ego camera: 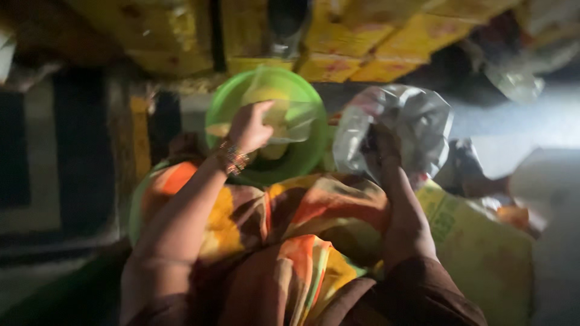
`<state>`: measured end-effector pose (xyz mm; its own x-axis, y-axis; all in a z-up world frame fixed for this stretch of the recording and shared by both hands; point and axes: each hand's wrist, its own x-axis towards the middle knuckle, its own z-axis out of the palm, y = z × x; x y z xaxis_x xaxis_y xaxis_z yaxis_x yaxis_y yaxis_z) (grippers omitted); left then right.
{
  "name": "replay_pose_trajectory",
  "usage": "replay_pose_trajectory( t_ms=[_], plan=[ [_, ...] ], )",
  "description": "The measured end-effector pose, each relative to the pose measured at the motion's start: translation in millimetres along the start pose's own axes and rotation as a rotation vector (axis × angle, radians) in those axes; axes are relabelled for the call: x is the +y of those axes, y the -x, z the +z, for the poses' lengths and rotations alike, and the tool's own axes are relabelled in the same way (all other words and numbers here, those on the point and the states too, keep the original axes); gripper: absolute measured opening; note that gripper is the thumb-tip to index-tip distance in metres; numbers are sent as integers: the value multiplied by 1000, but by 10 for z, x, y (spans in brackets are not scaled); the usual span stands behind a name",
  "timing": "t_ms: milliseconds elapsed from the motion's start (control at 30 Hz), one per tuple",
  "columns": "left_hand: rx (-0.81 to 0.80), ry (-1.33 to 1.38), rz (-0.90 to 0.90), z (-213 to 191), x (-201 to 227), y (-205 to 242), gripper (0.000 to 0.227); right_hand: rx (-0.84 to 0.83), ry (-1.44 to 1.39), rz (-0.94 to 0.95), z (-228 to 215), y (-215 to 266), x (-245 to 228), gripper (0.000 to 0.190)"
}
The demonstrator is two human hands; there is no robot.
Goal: The person scoops a yellow grain from a large sack using a metal scoop and pours it into small plastic bags held open over a green basin. The person repeatedly fills the bags and places them into the basin.
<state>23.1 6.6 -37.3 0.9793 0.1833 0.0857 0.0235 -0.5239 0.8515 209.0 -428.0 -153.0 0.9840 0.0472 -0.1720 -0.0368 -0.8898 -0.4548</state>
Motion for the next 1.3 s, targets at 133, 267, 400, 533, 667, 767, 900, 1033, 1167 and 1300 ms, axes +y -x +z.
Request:
replay_pose_trajectory(
  t_ms=[133, 267, 400, 533, 667, 767, 900, 1033, 1167, 1300],
  plan=[
    [119, -62, 285, -105, 98, 4, 57, 150, -200, 93, -178, 137, 134, 30],
    [-111, 118, -55, -235, 200, 33, 62, 317, -389, 209, -285, 421, 382, 29],
    [-111, -31, -21, -329, 274, 14, 65, 493, -588, 199, -344, 683, 524, 30],
    [-141, -26, -203, -305, 279, 69, 66, 630, -910, 145, -463, 735, 521, 37],
    [-100, -49, -82, -239, 164, 70, 68, 494, -1105, 50, -865, 889, 257, 25],
    [-81, -66, 38, -185, -30, 62, 70, 375, -1014, 35, -1256, 1181, -180, 19],
    [-43, 63, 31, 65, -326, -8, 70, 170, -688, -320, -1759, 1503, -998, 20],
    [-4, -54, 168, 187, -506, -32, 64, 39, -499, -339, -1796, 1691, -1801, 18],
    [-28, -74, 95, 160, -353, -29, 67, 28, -377, -596, -1643, 1786, -2312, 25],
    [-41, -99, -42, 122, -191, 25, 67, 72, -58, -761, -1372, 1887, -2777, 40]
  ],
)
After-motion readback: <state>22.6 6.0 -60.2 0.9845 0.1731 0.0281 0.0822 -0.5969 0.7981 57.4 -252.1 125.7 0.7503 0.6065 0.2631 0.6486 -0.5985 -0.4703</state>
